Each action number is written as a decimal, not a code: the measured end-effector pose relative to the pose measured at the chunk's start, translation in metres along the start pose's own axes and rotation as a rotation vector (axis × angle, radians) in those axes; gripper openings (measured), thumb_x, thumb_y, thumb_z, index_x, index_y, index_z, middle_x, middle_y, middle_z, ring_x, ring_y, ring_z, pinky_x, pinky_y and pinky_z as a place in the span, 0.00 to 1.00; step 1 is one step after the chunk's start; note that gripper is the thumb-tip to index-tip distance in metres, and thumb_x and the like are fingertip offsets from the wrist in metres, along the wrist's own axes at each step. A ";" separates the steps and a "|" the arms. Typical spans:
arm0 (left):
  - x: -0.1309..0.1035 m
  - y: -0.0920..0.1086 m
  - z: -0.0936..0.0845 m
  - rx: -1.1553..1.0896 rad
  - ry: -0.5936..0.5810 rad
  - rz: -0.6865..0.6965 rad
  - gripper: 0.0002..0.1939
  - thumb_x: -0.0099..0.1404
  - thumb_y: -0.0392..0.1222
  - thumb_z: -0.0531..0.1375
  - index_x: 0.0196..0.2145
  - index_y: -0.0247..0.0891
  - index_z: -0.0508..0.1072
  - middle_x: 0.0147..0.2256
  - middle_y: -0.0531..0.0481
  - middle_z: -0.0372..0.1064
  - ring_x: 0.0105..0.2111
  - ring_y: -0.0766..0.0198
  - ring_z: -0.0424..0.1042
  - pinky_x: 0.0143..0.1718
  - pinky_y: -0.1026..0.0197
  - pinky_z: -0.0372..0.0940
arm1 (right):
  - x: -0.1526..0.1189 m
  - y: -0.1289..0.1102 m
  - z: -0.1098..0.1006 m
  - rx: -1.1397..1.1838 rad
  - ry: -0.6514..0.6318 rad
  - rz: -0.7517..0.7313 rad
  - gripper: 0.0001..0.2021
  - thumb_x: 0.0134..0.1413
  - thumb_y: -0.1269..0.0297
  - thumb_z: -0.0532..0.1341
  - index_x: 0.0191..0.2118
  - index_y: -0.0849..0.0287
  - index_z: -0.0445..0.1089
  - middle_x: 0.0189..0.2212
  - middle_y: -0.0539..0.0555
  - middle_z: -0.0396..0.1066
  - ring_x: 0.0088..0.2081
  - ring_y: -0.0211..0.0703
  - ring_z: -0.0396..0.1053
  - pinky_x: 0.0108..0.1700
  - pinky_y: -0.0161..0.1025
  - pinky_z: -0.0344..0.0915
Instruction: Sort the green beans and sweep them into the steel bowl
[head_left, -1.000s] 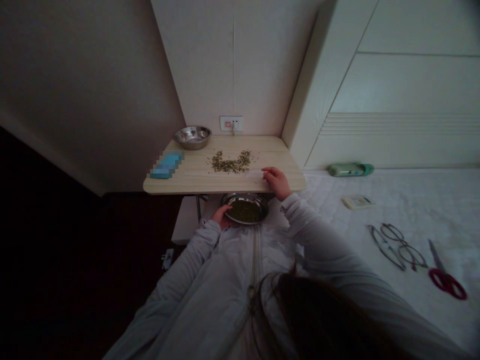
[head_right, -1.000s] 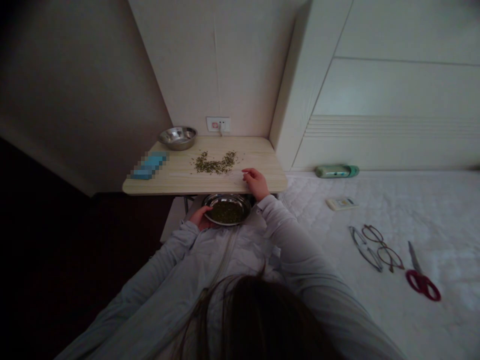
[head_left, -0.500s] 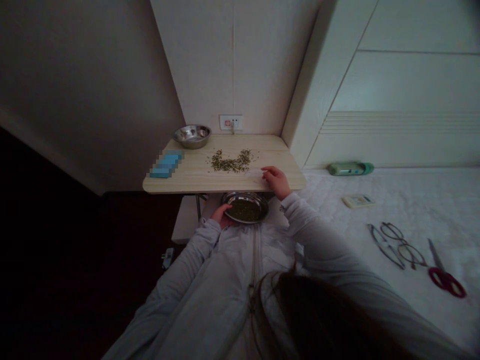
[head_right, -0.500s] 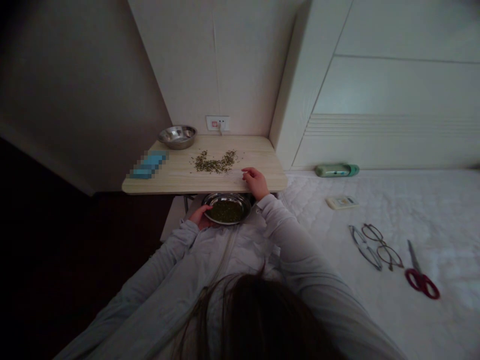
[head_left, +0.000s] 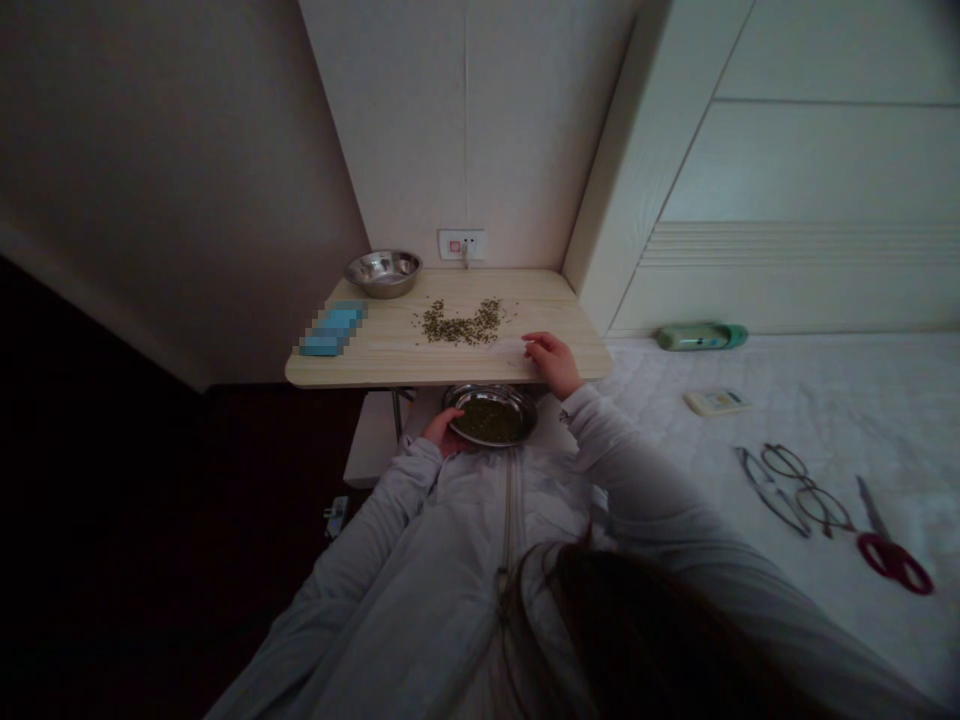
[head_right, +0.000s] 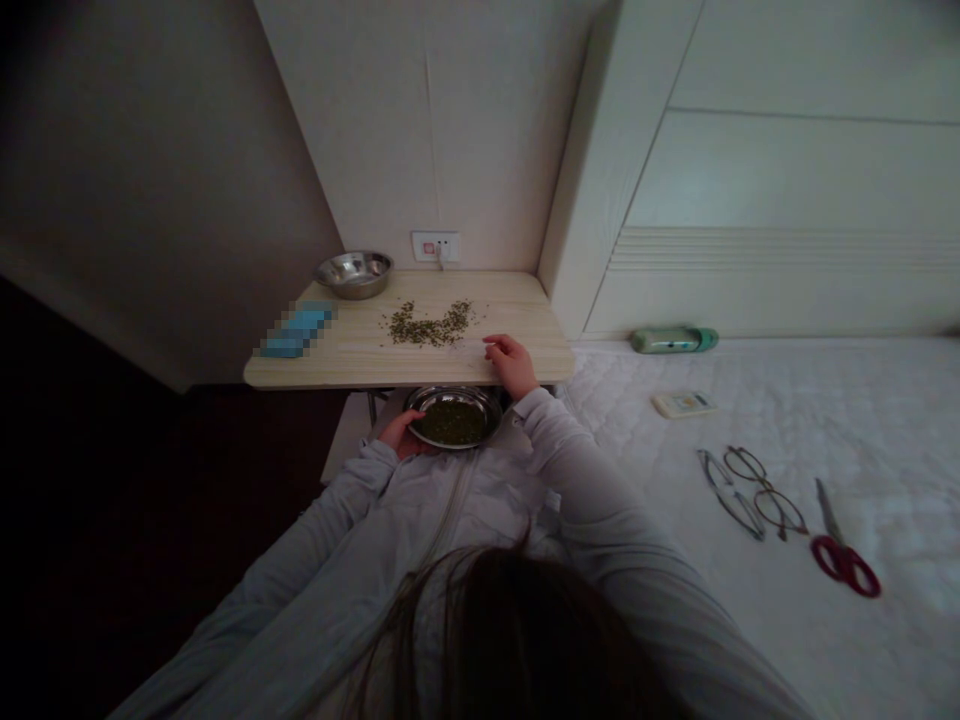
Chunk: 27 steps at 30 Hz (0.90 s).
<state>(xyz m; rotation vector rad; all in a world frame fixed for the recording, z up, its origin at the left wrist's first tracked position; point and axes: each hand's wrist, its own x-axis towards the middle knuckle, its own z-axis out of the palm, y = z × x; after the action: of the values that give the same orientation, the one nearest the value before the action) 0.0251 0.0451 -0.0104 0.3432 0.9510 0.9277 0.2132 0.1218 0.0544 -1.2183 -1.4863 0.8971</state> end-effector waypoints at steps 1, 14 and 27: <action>0.000 0.000 0.000 0.007 0.006 -0.014 0.14 0.50 0.36 0.49 0.35 0.32 0.66 0.24 0.45 0.69 0.31 0.57 0.67 0.30 0.55 0.62 | 0.000 0.000 0.000 -0.009 0.001 -0.002 0.14 0.36 0.61 0.50 0.33 0.60 0.63 0.18 0.46 0.61 0.20 0.30 0.54 0.25 0.31 0.53; -0.002 0.000 0.003 -0.040 0.043 -0.038 0.20 0.44 0.28 0.46 0.36 0.31 0.66 0.26 0.46 0.70 0.36 0.56 0.66 0.36 0.55 0.61 | 0.001 0.003 0.001 -0.001 0.000 -0.007 0.14 0.36 0.62 0.50 0.32 0.60 0.63 0.18 0.46 0.61 0.21 0.31 0.55 0.25 0.31 0.53; -0.008 -0.001 0.001 -0.102 0.069 -0.066 0.23 0.37 0.26 0.47 0.34 0.27 0.68 0.24 0.44 0.70 0.36 0.54 0.66 0.37 0.54 0.62 | 0.000 0.002 0.000 -0.005 0.008 -0.015 0.14 0.36 0.63 0.50 0.32 0.60 0.63 0.18 0.47 0.61 0.21 0.31 0.55 0.26 0.31 0.54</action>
<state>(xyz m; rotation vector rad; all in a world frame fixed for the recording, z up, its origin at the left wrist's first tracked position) 0.0246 0.0384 -0.0061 0.1927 0.9689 0.9289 0.2135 0.1227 0.0529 -1.2119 -1.4896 0.8781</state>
